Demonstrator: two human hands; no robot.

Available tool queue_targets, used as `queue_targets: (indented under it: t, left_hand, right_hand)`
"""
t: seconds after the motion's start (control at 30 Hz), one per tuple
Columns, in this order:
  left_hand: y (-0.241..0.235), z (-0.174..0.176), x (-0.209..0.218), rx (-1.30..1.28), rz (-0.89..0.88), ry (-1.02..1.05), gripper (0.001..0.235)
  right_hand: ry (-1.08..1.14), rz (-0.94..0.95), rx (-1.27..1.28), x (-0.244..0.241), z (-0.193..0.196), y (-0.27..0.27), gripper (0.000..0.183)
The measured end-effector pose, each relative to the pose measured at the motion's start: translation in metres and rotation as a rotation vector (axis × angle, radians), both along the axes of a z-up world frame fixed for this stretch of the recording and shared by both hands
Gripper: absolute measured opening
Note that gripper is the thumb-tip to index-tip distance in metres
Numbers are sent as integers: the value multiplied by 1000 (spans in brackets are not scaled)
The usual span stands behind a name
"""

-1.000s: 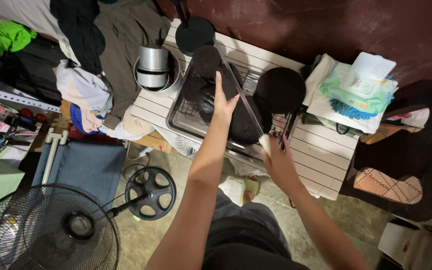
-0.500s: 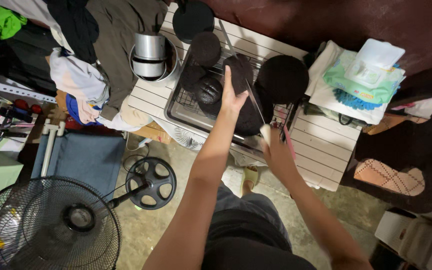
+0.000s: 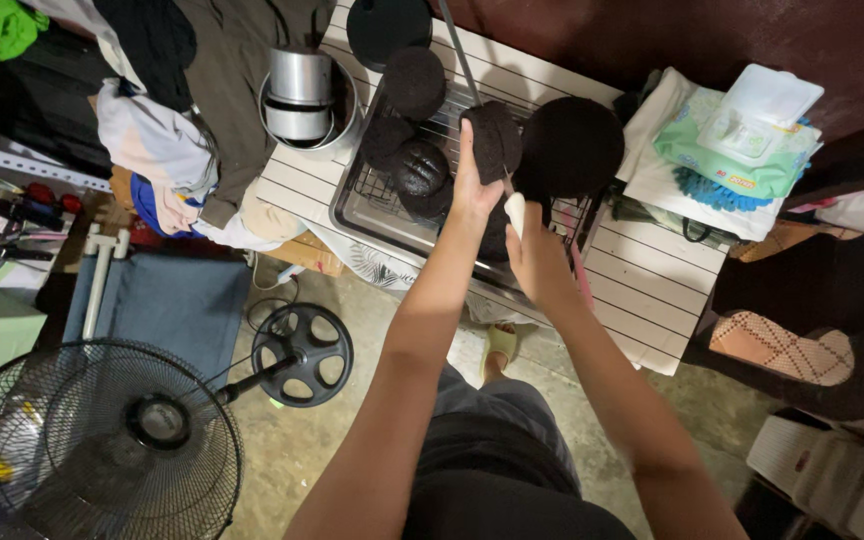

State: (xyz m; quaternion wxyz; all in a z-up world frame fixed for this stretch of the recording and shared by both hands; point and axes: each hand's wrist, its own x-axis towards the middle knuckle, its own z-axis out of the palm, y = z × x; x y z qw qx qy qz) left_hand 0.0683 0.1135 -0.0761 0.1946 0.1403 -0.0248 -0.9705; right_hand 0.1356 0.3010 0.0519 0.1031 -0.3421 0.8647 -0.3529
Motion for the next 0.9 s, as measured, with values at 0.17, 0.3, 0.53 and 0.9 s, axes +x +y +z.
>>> queue_targets:
  t: [0.17, 0.3, 0.53, 0.9]
  left_hand:
    - [-13, -12, -6, -9, 24, -5, 58]
    - [-21, -14, -4, -46, 36, 19, 59]
    - [-32, 12, 4, -50, -17, -172, 69]
    - [-50, 14, 4, -87, -85, -116, 62]
  right_hand:
    - [20, 30, -15, 16, -4, 20, 45]
    - [-10, 27, 65, 24, -11, 37, 47]
    - [-36, 36, 116, 38, -2, 63, 41]
    - [-127, 55, 239, 51, 32, 92, 69]
